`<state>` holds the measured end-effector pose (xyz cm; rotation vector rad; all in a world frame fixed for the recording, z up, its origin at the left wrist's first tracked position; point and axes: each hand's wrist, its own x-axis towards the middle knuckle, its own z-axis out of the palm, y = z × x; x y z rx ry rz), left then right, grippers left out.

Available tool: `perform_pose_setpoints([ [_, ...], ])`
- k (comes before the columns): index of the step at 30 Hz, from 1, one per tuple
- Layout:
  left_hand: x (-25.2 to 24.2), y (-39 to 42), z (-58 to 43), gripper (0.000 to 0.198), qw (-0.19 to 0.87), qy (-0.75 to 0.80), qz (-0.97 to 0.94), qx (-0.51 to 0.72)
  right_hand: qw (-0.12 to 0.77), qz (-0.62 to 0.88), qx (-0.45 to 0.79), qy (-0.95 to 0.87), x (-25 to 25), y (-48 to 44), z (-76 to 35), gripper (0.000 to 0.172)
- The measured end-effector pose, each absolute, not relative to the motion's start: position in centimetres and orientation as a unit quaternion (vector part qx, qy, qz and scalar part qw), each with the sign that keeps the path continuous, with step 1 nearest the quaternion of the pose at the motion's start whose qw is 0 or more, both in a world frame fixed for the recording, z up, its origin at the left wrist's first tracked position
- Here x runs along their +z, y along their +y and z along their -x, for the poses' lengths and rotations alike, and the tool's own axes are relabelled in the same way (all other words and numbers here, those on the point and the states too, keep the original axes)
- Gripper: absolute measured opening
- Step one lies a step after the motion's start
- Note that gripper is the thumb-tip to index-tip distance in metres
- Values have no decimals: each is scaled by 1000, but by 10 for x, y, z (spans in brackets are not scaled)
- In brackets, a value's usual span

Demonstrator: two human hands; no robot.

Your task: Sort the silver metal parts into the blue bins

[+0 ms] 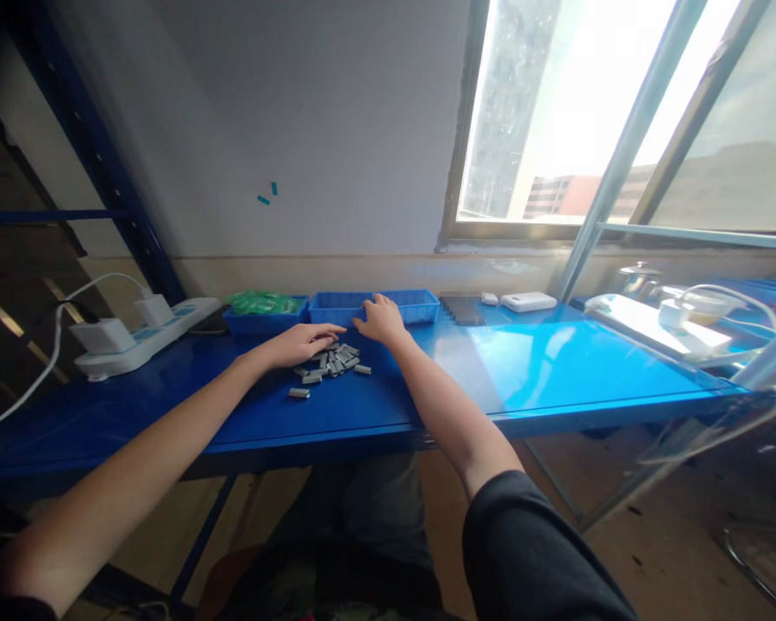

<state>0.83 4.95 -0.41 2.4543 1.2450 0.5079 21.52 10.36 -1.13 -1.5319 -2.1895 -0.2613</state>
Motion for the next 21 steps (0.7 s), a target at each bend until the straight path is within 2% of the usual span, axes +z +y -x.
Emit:
perform_pose_setpoints([
  [8, -7, 61, 3, 42, 110, 431, -879, 170, 342, 481, -52, -805, -3, 88, -196, 29],
  [13, -12, 63, 0, 37, 113, 464, -857, 193, 328, 415, -30, -848, 3, 76, -182, 24],
  [18, -11, 71, 8, 36, 97, 496, -825, 252, 259, 362, 13, -895, -1, 73, -179, 26],
  [21, -6, 72, 13, 39, 128, 495, -795, 326, 301, 357, 6, -884, -3, 71, -173, 23],
])
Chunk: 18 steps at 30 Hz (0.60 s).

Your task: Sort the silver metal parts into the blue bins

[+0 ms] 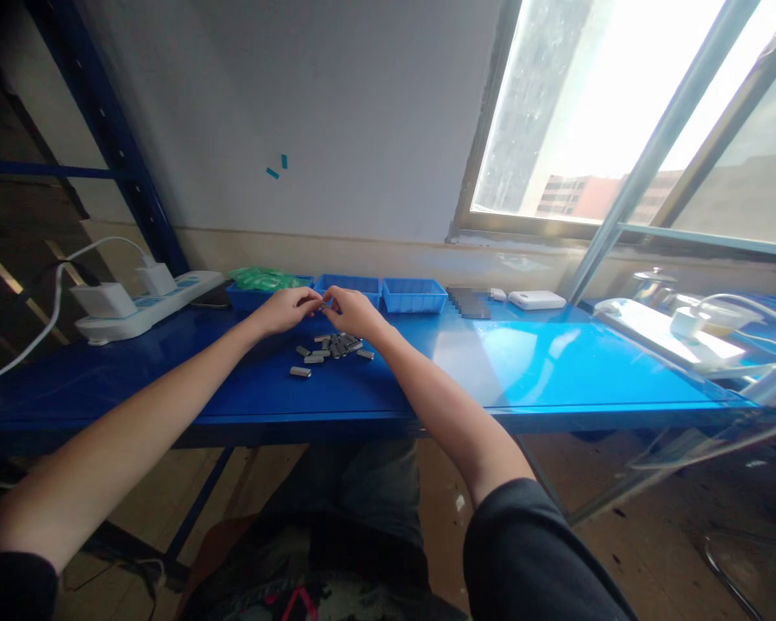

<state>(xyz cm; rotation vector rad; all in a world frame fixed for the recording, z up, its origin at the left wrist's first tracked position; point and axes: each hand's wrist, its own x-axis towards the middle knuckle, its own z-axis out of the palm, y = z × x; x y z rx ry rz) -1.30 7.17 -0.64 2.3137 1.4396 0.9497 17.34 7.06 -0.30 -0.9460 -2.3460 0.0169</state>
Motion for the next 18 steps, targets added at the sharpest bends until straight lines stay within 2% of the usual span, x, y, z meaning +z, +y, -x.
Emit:
perform_pose_setpoints([
  [3, -3, 71, 14, 44, 185, 468, -766, 401, 354, 356, -17, -865, 1, 62, -167, 18],
  [6, -2, 68, 14, 51, 243, 445, -751, 424, 400, 359, -76, -840, 13, 53, -166, 25],
  [8, -1, 65, 16, 55, 273, 451, -768, 364, 437, 367, -123, -812, 23, 51, -172, 33],
  [10, 2, 61, 21, 56, 277, 465, -802, 252, 460, 389, -154, -783, 29, 55, -183, 39],
  [13, 7, 55, 26, 57, 240, 478, -836, 120, 387, 441, -154, -795, 27, 71, -202, 32],
  [16, 8, 54, 25, 54, 199, 488, -845, 92, 271, 476, -131, -826, 15, 85, -212, 25],
  [18, 5, 57, 22, 49, 173, 494, -846, 97, 262, 478, -115, -831, 9, 86, -209, 27],
])
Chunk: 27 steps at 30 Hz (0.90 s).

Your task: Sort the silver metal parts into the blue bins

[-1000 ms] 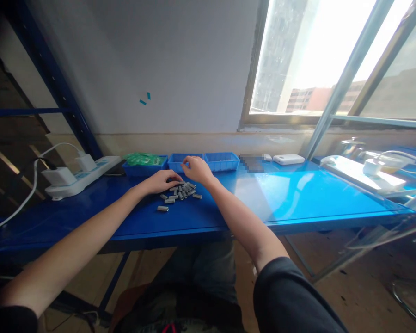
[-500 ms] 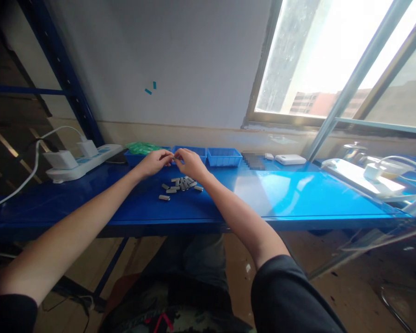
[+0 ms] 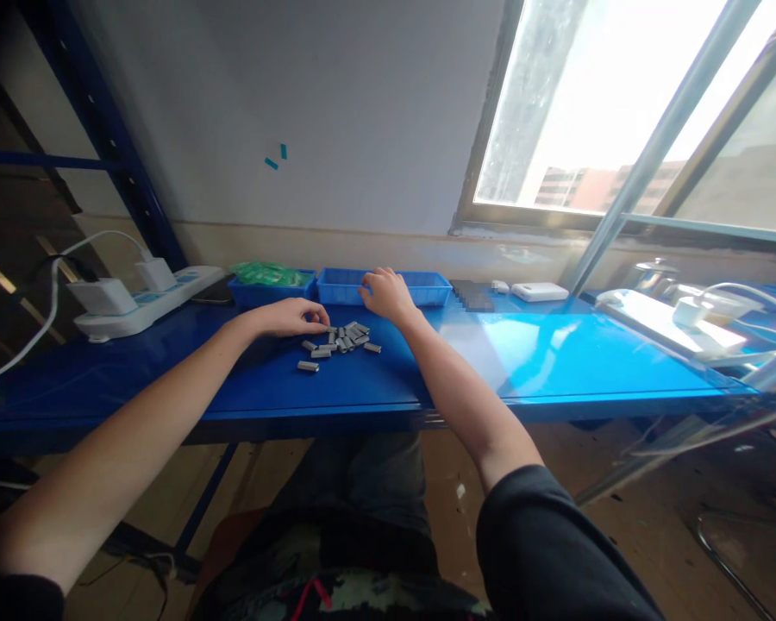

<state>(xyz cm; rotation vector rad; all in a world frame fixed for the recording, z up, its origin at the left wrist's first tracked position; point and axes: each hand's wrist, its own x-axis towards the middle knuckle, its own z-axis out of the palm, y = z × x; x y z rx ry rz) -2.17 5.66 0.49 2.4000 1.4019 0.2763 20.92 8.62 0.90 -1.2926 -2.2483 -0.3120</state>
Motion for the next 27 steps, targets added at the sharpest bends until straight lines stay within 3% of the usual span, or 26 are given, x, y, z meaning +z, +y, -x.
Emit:
perform_pose_setpoints([
  [4, -4, 64, 20, 38, 133, 524, -826, 159, 263, 393, -65, -879, 5, 77, -188, 29],
  [8, -4, 67, 21, 40, 174, 508, -804, 255, 248, 331, -71, -908, 2, 65, -171, 23],
  [13, 4, 59, 17, 54, 244, 467, -778, 341, 351, 378, -142, -845, 13, 63, -174, 27],
  [16, 6, 54, 15, 60, 278, 463, -803, 252, 396, 483, -172, -762, 22, 74, -185, 33],
  [20, 7, 48, 8, 54, 258, 465, -841, 100, 304, 562, -140, -757, 23, 87, -200, 34],
  [27, 9, 51, 10, 41, 149, 500, -850, 71, 219, 444, -20, -868, 14, 66, -192, 30],
])
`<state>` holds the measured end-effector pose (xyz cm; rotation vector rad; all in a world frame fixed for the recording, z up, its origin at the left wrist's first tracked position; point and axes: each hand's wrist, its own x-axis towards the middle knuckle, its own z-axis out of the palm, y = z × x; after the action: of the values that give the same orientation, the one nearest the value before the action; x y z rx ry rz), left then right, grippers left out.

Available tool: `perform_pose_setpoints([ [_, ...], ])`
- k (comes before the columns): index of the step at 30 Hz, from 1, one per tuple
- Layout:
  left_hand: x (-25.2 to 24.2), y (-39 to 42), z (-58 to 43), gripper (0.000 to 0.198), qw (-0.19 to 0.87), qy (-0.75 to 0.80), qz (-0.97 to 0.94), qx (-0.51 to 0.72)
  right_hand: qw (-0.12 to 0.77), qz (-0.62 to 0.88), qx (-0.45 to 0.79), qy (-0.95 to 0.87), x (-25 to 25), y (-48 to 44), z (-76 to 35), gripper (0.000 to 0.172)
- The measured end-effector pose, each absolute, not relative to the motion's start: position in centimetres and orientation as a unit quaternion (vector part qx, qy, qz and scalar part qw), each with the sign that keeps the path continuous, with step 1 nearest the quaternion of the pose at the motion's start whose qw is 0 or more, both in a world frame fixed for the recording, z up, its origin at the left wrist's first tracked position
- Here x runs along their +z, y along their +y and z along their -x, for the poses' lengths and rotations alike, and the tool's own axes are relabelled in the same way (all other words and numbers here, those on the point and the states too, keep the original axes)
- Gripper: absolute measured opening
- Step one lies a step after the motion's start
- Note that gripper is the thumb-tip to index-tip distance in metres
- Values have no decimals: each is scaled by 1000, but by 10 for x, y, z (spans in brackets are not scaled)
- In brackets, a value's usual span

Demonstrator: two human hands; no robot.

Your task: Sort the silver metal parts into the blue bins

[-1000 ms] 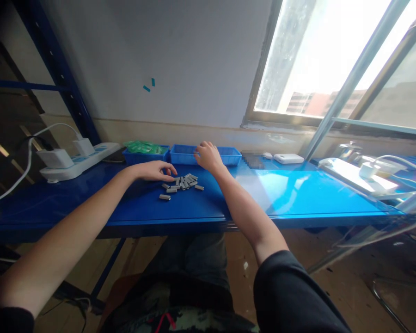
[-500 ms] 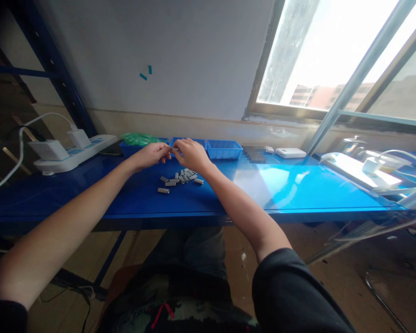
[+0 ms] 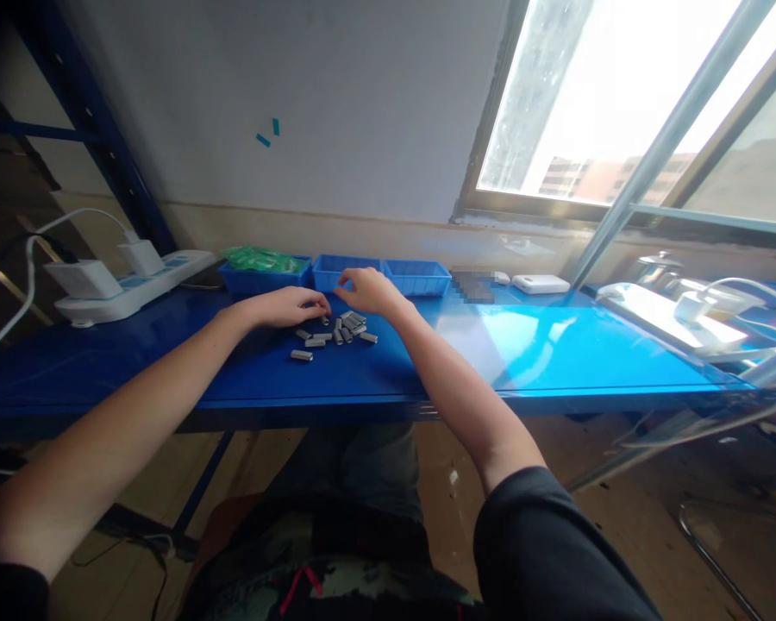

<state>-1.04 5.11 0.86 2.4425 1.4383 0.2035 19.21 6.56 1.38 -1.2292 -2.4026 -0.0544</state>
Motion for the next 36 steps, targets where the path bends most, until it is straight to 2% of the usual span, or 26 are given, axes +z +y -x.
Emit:
perform_pose_setpoints([
  [6, 9, 53, 27, 41, 137, 486, -862, 45, 189, 360, 13, -913, 4, 55, -165, 28],
  [12, 2, 56, 27, 34, 102, 497, -853, 123, 168, 383, -7, -908, -4, 58, -163, 21],
  [15, 2, 58, 27, 36, 122, 485, -838, 218, 244, 376, -37, -893, 3, 56, -166, 16],
  [18, 3, 56, 22, 40, 139, 479, -813, 299, 393, 369, -101, -836, 20, 49, -174, 17],
  [21, 5, 49, 12, 40, 122, 473, -834, 255, 524, 398, -149, -739, 40, 47, -188, 27],
  [23, 6, 43, 4, 39, 124, 450, -865, 183, 544, 440, -159, -696, 48, 53, -198, 34],
  [26, 6, 36, -7, 37, 132, 411, -894, 116, 472, 518, -146, -698, 45, 69, -208, 31],
  [30, 5, 36, -10, 36, 121, 397, -904, 106, 351, 575, -89, -734, 29, 81, -208, 27],
  [33, 3, 40, -6, 37, 113, 407, -901, 101, 304, 527, -39, -793, 23, 72, -201, 29],
  [36, 0, 45, -3, 33, 71, 442, -889, 93, 218, 449, 12, -867, 22, 59, -191, 26],
])
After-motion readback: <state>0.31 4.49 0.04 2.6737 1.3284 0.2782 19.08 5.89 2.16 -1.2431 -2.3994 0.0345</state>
